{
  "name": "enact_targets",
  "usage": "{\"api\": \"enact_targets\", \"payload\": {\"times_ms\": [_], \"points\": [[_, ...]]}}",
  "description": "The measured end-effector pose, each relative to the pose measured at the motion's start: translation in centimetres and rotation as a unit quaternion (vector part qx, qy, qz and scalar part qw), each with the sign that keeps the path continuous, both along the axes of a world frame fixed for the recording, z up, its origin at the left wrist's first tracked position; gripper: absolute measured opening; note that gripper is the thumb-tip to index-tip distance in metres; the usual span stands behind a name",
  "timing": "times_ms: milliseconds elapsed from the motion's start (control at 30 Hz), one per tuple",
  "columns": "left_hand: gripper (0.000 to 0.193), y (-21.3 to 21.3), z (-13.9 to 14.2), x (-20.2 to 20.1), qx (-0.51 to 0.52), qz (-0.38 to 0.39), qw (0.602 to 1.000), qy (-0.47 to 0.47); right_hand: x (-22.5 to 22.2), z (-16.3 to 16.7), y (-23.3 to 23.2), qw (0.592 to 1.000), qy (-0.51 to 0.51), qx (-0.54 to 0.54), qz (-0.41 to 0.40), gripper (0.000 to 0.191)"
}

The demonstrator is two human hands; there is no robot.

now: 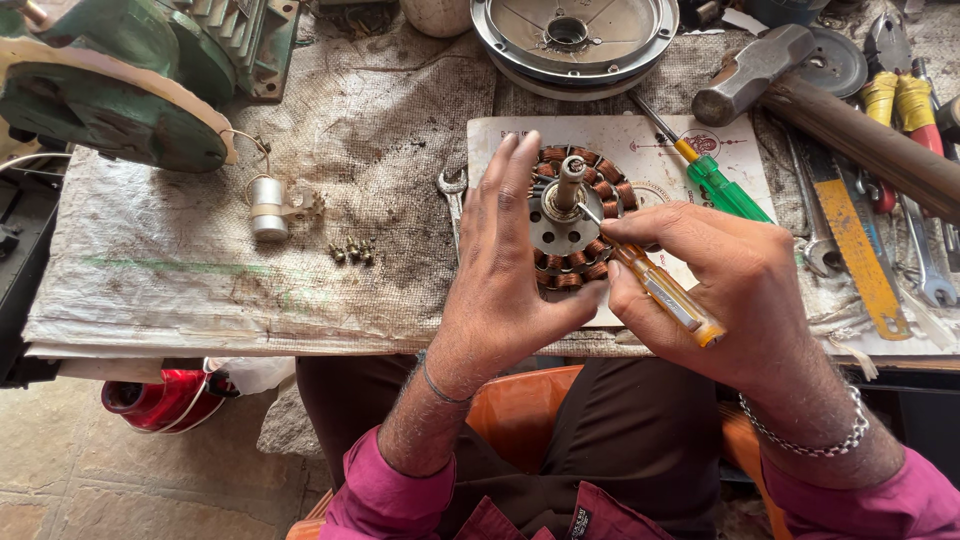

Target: The person sits at a workbench and uses a screwdriver to work on the shaft end of an electric motor armature, holding the wound rotor steady with the other hand while turning the screwdriver repeatedly. Small screws lie on the bench beside the motor as the person continues working on the component.

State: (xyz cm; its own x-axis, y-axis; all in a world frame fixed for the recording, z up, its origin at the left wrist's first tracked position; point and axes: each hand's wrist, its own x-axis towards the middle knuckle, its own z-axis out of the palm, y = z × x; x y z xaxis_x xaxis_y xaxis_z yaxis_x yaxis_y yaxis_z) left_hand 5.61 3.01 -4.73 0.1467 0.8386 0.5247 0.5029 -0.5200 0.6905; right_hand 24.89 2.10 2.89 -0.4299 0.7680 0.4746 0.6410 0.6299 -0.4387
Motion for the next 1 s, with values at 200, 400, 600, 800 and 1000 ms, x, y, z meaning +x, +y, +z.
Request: {"api": "enact_targets", "payload": {"times_ms": [200, 400, 600, 800, 1000], "points": [[0.126, -0.04, -0.07, 0.19, -0.023, 0.039, 0.999, 0.013, -0.26, -0.05, 0.12, 1.000, 0.005, -0.009, 0.001, 0.033], [0.124, 0.06, 0.00, -0.04, -0.008, 0.018, 1.000, 0.005, -0.33, -0.07, 0.02, 1.000, 0.008, -0.003, -0.007, 0.030], [0.123, 0.14, 0.01, -0.08, -0.019, 0.003, 1.000, 0.013, -0.28, -0.05, 0.06, 1.000, 0.015, 0.003, -0.001, 0.029], [0.121, 0.17, -0.16, -0.13, -0.012, 0.002, 1.000, 0.025, -0.28, 0.07, -0.15, 1.000, 0.009, 0.003, -0.006, 0.028], [0.121, 0.29, -0.23, -0.06, -0.034, 0.003, 0.999, 0.022, -0.45, 0.06, -0.40, 1.000, 0.005, 0.009, -0.011, 0.028]]}}
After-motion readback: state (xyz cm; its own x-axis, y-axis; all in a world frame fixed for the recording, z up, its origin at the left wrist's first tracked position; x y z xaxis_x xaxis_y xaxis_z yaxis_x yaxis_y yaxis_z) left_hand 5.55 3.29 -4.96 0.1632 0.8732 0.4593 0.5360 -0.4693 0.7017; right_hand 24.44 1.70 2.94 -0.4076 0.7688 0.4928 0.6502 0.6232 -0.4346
